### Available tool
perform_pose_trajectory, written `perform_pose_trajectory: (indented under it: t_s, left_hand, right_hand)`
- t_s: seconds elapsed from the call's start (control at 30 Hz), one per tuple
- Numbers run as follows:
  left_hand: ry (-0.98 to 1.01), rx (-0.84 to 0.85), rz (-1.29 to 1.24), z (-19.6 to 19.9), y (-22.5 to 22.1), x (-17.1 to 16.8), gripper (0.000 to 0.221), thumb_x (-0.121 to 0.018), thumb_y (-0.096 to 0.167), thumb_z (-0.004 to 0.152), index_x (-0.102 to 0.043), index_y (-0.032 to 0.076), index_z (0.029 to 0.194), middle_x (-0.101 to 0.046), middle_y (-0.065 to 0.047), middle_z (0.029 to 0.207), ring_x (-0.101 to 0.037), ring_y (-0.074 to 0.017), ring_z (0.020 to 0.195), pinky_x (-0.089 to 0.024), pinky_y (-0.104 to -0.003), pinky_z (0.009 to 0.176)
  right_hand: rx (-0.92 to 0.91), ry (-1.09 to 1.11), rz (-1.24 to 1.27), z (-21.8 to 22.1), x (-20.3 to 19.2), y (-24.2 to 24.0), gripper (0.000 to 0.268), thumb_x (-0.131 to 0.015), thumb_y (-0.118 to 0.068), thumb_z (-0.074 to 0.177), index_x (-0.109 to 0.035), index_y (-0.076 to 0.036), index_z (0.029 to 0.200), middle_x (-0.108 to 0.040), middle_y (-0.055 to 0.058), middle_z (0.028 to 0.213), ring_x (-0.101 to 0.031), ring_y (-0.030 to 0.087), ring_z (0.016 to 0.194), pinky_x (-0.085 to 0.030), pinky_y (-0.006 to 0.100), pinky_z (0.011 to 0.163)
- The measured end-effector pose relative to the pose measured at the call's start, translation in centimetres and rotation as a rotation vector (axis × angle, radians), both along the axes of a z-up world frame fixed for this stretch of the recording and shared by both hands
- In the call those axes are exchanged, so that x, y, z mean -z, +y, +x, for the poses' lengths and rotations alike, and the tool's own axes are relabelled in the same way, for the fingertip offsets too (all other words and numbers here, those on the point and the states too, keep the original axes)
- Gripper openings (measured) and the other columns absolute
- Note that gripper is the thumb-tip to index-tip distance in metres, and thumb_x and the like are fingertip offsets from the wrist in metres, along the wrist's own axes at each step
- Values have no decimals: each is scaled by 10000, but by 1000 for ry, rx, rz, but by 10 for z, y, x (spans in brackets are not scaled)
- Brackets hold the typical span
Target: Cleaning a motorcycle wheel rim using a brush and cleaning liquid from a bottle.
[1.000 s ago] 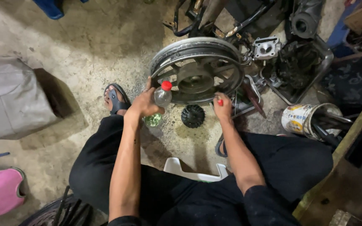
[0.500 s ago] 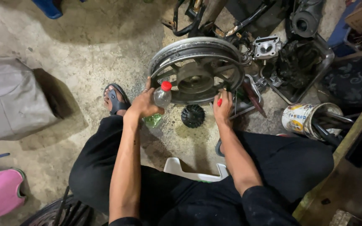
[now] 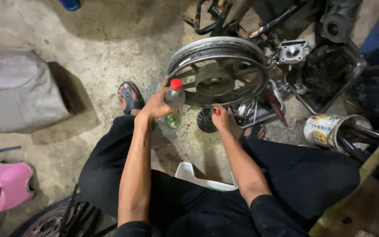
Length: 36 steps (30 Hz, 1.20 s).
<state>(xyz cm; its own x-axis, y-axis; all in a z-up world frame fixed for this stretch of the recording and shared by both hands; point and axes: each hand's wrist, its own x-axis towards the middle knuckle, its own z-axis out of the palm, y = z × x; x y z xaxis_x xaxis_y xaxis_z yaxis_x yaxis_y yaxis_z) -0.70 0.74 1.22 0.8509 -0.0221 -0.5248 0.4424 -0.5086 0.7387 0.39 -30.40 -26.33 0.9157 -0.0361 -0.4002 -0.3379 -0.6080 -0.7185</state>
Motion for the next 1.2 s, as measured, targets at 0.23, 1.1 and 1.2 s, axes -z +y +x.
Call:
perform_pose_trajectory:
  t_s: [0.23, 1.1, 1.2]
  left_hand:
    - [0, -57, -102, -1, 5, 5, 894, -864, 274, 531, -610, 108, 1371, -186, -89, 1713, -396, -425, 1447, -395, -482, 1213]
    - [185, -208, -419, 2, 41, 33, 595, -861, 25, 544, -735, 53, 1124, -757, -151, 1008, -700, -278, 991, -516, -385, 908]
    - [184, -216, -406, 1, 40, 26, 562, -844, 28, 547, -740, 44, 1098, -752, -150, 987, -689, -284, 968, -517, -393, 906]
  right_hand:
    - [-187, -306, 276, -9, 11, 67, 272, -749, -48, 837, -787, -190, 1065, -772, 117, 1070, -700, 342, 1101, -549, 440, 984]
    - [227, 75, 585, -27, 54, 83, 191, -720, -107, 917, -815, -145, 1078, -774, 136, 981, -761, 244, 878, -638, 372, 766]
    - [157, -69, 430, -17, 45, 88, 204, -722, -120, 895, -822, -196, 1056, -756, 70, 844, -711, 157, 809, -609, 329, 781]
